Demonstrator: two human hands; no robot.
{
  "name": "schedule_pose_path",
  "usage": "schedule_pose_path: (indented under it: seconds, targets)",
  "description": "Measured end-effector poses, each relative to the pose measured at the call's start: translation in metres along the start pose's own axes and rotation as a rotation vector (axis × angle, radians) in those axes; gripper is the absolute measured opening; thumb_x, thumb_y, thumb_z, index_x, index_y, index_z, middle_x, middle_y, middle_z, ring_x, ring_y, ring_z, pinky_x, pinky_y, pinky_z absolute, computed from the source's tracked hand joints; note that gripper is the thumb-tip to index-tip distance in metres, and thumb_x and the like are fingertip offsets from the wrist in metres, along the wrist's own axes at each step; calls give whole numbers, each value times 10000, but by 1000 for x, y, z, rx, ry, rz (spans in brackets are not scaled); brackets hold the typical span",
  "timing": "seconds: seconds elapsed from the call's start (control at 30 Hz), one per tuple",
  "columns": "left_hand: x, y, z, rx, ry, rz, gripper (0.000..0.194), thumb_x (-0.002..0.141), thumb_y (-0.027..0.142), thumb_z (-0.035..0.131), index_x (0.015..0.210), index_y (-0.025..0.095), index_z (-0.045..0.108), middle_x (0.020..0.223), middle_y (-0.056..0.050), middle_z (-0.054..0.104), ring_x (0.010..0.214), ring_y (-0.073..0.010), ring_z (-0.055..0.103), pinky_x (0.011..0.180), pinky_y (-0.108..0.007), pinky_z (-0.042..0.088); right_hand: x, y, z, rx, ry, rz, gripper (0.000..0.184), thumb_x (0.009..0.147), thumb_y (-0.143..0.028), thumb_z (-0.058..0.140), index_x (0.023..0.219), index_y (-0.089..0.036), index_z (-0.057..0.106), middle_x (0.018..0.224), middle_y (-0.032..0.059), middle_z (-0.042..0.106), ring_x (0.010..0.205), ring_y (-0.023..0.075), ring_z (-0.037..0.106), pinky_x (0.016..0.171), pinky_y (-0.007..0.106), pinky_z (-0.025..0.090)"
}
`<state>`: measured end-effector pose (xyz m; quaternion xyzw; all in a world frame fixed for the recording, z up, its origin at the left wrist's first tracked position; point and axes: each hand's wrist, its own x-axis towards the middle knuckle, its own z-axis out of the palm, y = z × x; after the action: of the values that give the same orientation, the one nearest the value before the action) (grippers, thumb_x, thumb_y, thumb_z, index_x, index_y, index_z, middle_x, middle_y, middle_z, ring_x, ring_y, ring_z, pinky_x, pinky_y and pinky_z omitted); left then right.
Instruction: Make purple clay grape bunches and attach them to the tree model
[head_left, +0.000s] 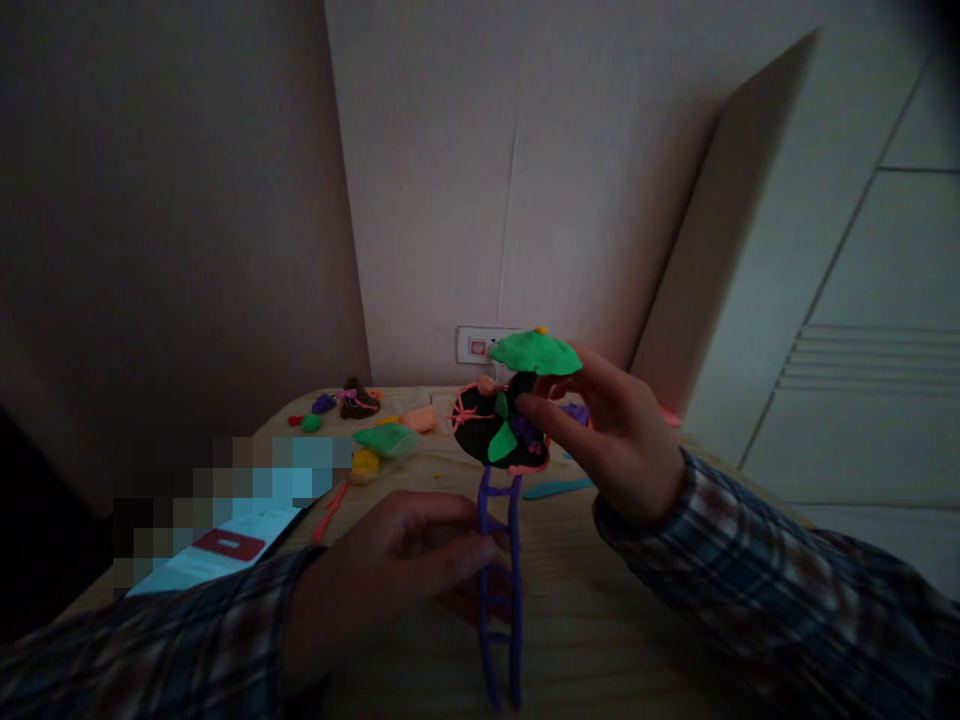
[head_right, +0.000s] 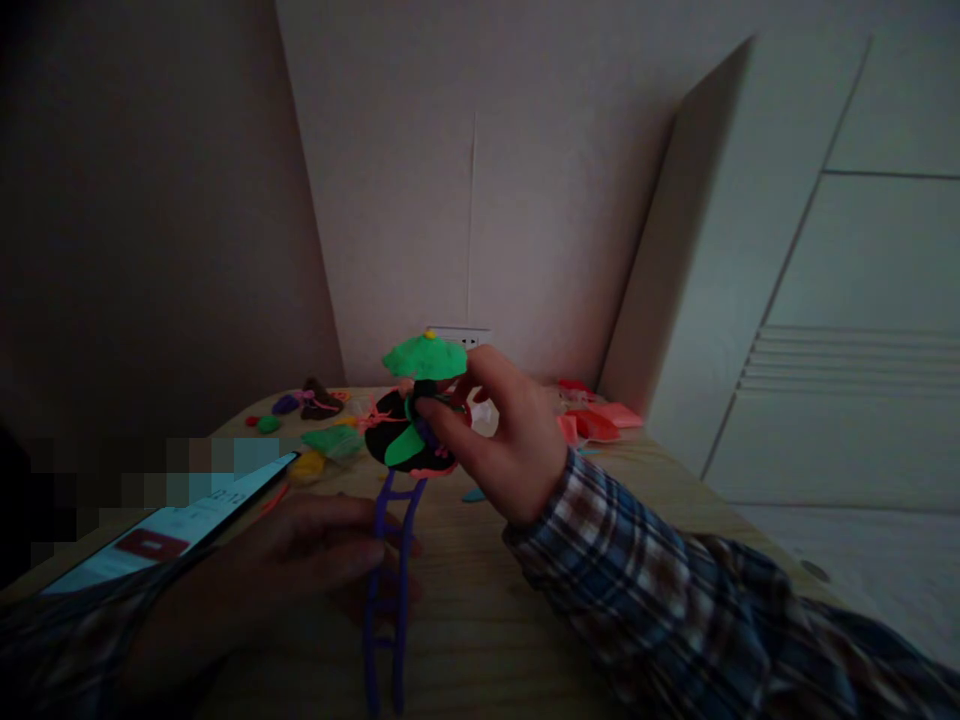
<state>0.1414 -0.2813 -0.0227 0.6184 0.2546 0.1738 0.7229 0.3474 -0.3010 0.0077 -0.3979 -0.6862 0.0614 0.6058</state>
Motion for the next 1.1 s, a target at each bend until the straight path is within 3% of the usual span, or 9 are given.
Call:
schedule_pose_path:
  seconds: [0.37,0.8,1.1]
  targets:
    - [1,-3,0,-28,-73,-37,563,652,631,939,928,163,791,776,-28,799,729,-170,759,669,-214,571,0,4,0,-9,-3,16,53,788,-270,677,784,-227,647,708,-24,622,659,167,561,694,368,447]
    - [-1,-4,2,-70,-86,-78,397,671,468,955,819,162,749,758,28,769,687,-115,697,680,-210,537,-2,2,1,6,-37,29,81,793,-289,683,788,-215,649,726,-10,623,681,176,567,678,364,443]
    - [-4,-2,2,-19,-69,-90,303,692,390,905,796,168,728,744,16,761,673,-131,674,681,-230,521,-2,2,0,3,-46,34,86,798,-296,688,781,-232,634,725,-11,621,688,178,566,674,358,454]
